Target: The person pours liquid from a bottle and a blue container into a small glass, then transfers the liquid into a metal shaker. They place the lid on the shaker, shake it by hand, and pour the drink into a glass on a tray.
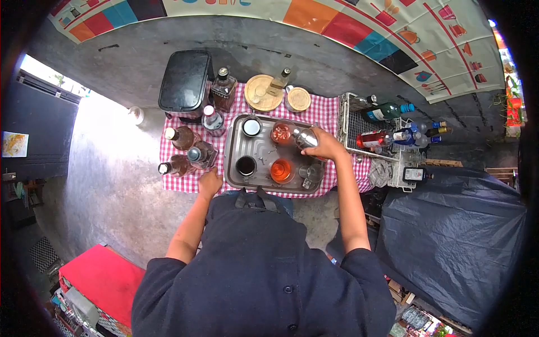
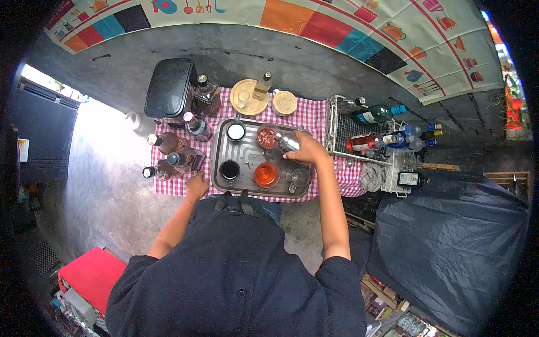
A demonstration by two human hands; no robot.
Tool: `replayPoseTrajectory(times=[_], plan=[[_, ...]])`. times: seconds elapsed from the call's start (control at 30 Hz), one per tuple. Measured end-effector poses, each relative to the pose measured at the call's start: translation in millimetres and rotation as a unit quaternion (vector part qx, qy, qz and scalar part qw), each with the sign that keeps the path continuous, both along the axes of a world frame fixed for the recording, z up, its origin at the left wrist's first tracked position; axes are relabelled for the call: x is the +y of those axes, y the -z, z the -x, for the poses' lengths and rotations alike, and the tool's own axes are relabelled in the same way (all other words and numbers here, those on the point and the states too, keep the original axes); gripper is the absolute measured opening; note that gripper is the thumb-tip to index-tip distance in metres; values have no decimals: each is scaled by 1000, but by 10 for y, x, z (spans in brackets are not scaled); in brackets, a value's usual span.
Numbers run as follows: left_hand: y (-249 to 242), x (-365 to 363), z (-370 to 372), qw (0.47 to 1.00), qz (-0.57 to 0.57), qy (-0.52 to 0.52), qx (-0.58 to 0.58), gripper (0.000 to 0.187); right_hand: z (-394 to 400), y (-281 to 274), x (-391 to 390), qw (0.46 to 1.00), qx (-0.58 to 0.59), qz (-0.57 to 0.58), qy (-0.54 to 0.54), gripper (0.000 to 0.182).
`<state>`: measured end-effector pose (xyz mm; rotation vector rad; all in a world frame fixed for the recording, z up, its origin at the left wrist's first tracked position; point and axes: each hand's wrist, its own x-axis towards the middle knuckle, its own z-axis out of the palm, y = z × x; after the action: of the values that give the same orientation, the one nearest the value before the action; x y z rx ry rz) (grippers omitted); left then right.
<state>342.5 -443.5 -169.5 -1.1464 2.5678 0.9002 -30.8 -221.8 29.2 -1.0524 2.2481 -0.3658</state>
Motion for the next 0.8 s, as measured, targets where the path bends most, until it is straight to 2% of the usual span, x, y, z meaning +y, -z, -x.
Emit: replayPoseTrajectory(times=[0.8], plan=[[29,-31,17,1000,-7,-5,-15,41,21,13,-59,999,3,24,-21,89]])
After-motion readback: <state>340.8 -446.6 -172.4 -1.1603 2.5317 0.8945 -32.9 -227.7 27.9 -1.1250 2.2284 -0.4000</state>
